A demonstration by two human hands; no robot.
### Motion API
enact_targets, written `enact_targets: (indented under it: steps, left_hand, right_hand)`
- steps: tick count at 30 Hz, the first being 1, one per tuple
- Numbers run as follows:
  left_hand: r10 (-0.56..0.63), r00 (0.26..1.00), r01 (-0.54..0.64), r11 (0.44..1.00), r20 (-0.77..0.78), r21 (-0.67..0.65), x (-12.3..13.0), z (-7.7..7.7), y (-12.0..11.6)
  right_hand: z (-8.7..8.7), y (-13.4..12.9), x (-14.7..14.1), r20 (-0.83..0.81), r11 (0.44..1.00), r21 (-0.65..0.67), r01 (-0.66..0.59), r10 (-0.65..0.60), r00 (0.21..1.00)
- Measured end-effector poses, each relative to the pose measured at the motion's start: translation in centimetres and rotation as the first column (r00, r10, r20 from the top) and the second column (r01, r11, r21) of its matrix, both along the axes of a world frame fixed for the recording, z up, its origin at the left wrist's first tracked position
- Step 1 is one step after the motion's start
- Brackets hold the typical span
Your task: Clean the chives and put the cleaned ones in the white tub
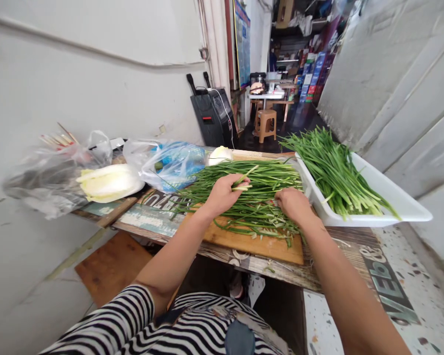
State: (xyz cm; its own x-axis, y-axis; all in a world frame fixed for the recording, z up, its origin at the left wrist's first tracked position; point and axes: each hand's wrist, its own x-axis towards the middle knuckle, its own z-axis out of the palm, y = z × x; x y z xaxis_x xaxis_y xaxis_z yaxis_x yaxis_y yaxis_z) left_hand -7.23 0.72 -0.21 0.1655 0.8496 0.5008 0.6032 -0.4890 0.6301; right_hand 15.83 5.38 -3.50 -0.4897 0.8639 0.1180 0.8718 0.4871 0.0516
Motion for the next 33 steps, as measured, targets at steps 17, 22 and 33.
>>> enact_targets:
  steps: [17, 22, 33]
  left_hand:
    - [0.015, 0.995, -0.016, 1.000, -0.096, -0.008, 0.2, -0.9, 0.4]
    - [-0.035, 0.990, 0.035, 0.999, -0.136, -0.002, 0.0, -0.9, 0.6]
    - [-0.150, 0.899, 0.133, 0.989, -0.412, -0.069, 0.8, -0.3, -0.2]
  right_hand:
    - [-0.5, 0.5, -0.8, -0.104, 0.966, 0.186, -0.179, 0.201, 0.974]
    - [0.2, -1.2, 0.0, -0.313, 0.939, 0.283, -0.197, 0.285, 0.906]
    - [1.0, -3.4, 0.0, -0.466, 0.939, 0.228, -0.258, 0.338, 0.818]
